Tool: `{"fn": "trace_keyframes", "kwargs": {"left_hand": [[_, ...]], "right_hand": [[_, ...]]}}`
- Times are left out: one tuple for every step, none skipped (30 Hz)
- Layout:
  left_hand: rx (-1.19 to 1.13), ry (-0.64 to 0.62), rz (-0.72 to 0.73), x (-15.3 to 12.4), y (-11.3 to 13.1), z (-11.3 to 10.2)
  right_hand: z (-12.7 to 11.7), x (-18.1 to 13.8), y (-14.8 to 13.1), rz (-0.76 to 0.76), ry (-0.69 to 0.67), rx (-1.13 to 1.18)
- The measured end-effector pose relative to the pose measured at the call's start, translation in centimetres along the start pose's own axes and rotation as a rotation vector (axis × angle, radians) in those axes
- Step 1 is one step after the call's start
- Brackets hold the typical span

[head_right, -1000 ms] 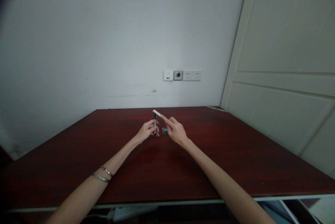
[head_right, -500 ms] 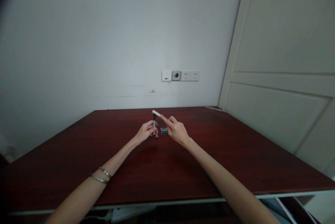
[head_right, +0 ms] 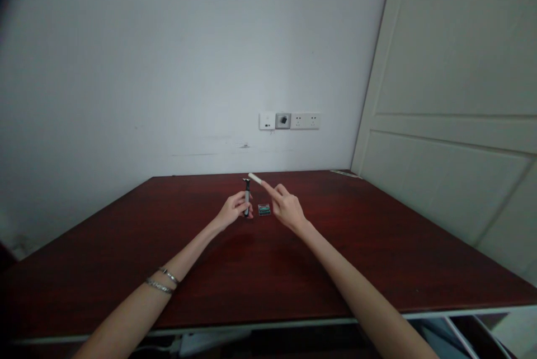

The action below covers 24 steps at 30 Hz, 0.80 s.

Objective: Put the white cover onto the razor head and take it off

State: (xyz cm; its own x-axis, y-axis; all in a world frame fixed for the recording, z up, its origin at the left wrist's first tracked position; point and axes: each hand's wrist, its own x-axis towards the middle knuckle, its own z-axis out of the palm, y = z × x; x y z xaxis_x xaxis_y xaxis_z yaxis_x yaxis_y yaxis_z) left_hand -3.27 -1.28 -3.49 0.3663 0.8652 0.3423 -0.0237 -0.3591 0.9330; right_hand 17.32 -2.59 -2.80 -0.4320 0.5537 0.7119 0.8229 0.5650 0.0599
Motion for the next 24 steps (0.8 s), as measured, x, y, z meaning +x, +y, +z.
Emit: {"fn": "trace_keyframes", "kwargs": {"left_hand": [[0.004, -0.001, 0.001, 0.0, 0.1, 0.0], [0.012, -0.002, 0.003, 0.0, 0.1, 0.0], [0.026, 0.004, 0.010, 0.0, 0.2, 0.1], [0.039, 0.013, 0.019, 0.0, 0.2, 0.1], [0.048, 0.022, 0.029, 0.0, 0.3, 0.1], [0.055, 0.030, 0.035, 0.0, 0.3, 0.1], [0.059, 0.037, 0.035, 0.1, 0.2, 0.1], [0.063, 0.048, 0.028, 0.1, 0.1, 0.0], [0.074, 0.067, 0.016, 0.1, 0.0, -0.1], [0.096, 0.090, -0.001, 0.1, -0.2, -0.1], [0.132, 0.119, -0.016, 0.2, -0.3, -0.2], [0.180, 0.152, -0.027, 0.2, -0.6, -0.4], [0.237, 0.182, -0.030, 0.3, -0.8, -0.5], [0.299, 0.207, -0.026, 0.4, -1.0, -0.6], [0.363, 0.227, -0.017, 0.4, -1.1, -0.7], [0.426, 0.243, -0.004, 0.5, -1.2, -0.7], [0.485, 0.259, 0.010, 0.5, -1.3, -0.8], [0.538, 0.271, 0.024, 0.5, -1.3, -0.8], [0.584, 0.282, 0.034, 0.5, -1.3, -0.8], [0.622, 0.293, 0.041, 0.5, -1.2, -0.8], [0.654, 0.302, 0.047, 0.5, -1.1, -0.8], [0.681, 0.315, 0.053, 0.5, -1.0, -0.8], [0.703, 0.333, 0.060, 0.4, -1.0, -0.8], [0.722, 0.352, 0.067, 0.4, -1.0, -0.8]], "right_hand": [[0.0, 0.0, 0.0, 0.019, 0.014, 0.001], [0.0, 0.1, 0.0, -0.008, -0.005, -0.004], [-0.1, 0.1, -0.1, -0.066, -0.045, -0.012], [-0.1, 0.2, -0.1, -0.126, -0.086, -0.016], [-0.1, 0.2, -0.1, -0.158, -0.106, -0.014], [-0.1, 0.3, -0.1, -0.148, -0.094, -0.002], [0.0, 0.3, -0.1, -0.098, -0.052, 0.017], [0.0, 0.4, 0.0, -0.028, 0.002, 0.040], [0.1, 0.4, 0.1, 0.036, 0.051, 0.062], [0.1, 0.5, 0.2, 0.082, 0.084, 0.079], [0.1, 0.6, 0.3, 0.106, 0.098, 0.088], [0.1, 0.7, 0.4, 0.116, 0.098, 0.091], [0.0, 0.8, 0.4, 0.117, 0.089, 0.089], [-0.1, 0.8, 0.5, 0.115, 0.076, 0.082], [-0.2, 0.9, 0.5, 0.111, 0.059, 0.071], [-0.3, 0.9, 0.5, 0.105, 0.041, 0.059], [-0.5, 1.0, 0.5, 0.099, 0.024, 0.045], [-0.6, 0.9, 0.4, 0.096, 0.011, 0.029], [-0.6, 0.9, 0.2, 0.095, 0.001, 0.010], [-0.7, 0.8, 0.1, 0.088, -0.012, -0.012], [-0.6, 0.7, -0.1, 0.071, -0.031, -0.036], [-0.6, 0.6, -0.3, 0.037, -0.060, -0.063], [-0.5, 0.5, -0.5, -0.011, -0.096, -0.087], [-0.4, 0.4, -0.7, -0.062, -0.130, -0.104]]}}
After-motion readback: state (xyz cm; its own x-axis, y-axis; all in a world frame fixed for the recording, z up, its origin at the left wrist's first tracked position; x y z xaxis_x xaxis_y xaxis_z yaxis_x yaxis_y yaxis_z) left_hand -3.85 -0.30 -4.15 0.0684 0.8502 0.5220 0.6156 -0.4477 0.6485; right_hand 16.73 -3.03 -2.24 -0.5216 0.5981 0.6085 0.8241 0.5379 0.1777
